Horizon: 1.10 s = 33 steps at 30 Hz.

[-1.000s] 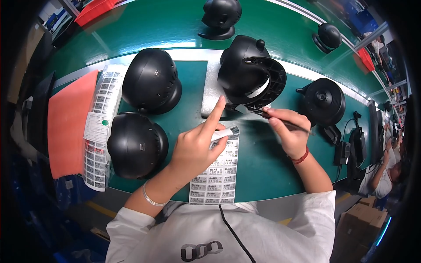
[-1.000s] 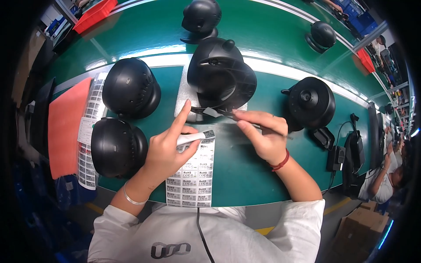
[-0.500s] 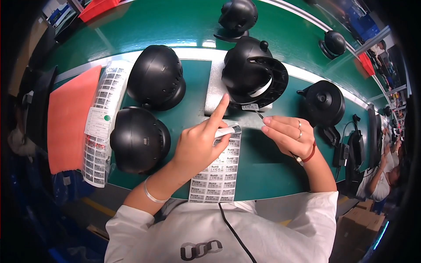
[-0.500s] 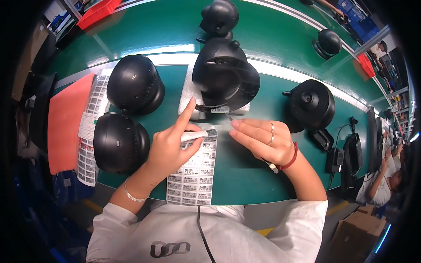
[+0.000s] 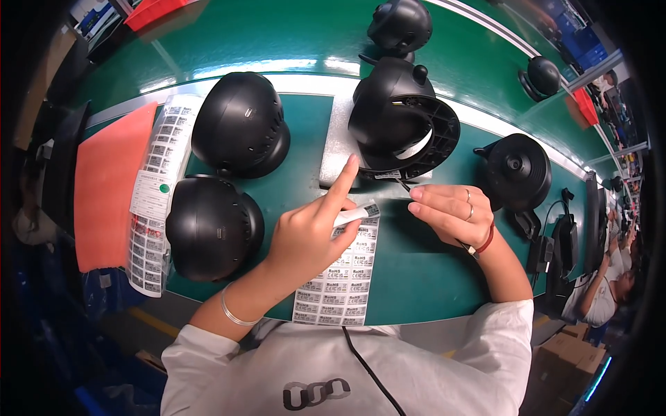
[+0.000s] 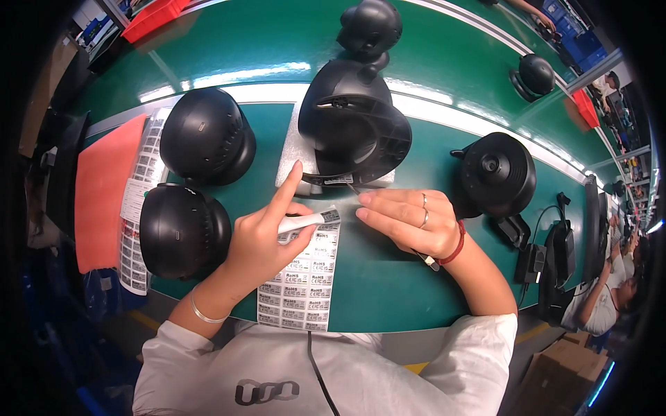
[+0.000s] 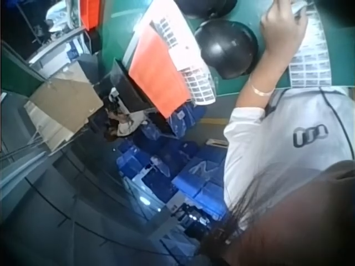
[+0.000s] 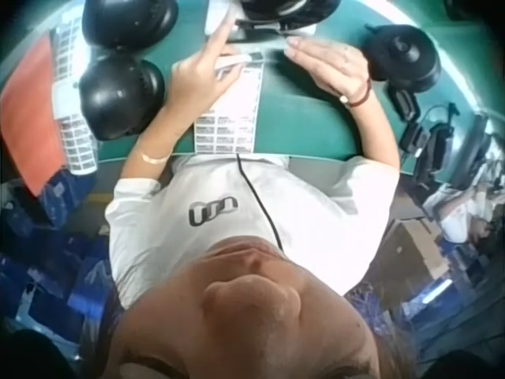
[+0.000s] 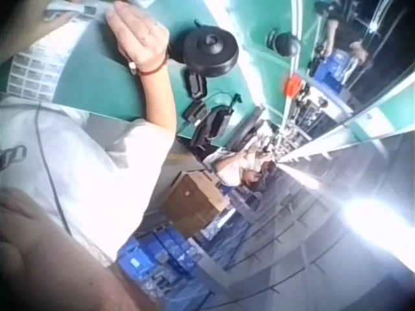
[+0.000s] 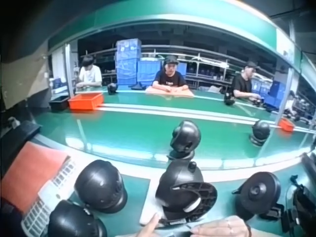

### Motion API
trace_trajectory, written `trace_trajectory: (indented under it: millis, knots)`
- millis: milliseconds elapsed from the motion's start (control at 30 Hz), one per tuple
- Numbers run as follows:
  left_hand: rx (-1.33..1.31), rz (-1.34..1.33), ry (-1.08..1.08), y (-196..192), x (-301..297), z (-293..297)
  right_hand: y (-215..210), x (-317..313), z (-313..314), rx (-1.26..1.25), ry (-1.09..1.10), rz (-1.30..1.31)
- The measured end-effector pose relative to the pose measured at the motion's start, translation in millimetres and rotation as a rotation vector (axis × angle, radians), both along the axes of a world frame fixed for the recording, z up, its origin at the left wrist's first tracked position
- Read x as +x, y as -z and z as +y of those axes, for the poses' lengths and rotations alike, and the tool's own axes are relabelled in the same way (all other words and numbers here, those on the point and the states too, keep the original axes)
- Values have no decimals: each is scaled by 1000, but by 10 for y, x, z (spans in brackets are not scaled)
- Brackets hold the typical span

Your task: Applying small identification labels to camera housing components using tweezers.

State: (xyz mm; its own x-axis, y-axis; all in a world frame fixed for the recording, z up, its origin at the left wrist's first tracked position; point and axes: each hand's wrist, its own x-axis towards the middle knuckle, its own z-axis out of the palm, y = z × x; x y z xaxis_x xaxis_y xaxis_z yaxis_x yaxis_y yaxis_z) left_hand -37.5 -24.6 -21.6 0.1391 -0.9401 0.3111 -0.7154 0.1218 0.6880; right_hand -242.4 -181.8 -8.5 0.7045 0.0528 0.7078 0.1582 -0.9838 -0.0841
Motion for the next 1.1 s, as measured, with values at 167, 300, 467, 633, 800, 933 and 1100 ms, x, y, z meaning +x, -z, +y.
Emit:
trace_trajectory:
  millis: [167, 300, 467, 633, 800, 933, 1100]
  knots:
    - [5, 6, 0, -4, 12, 5, 31, 37, -49, 27, -20, -6]
    - [0, -1, 7, -19, 4, -8, 26, 9, -59, 68, -33, 19]
    - [10, -2, 7, -16, 6, 5, 59, 6, -31, 307, 0, 10]
    - [3, -6, 15, -15, 9, 7, 169, -67, 46, 732, 98, 31]
    - [-2, -4, 18, -11, 9, 8, 213, -94, 245, 1387, 165, -44]
    - [-45, -20, 16, 45, 0, -4, 258, -74, 278, 965, 164, -127]
    - [-89, -29, 11, 74, -14, -4, 87, 182, 387, 325, 280, -63]
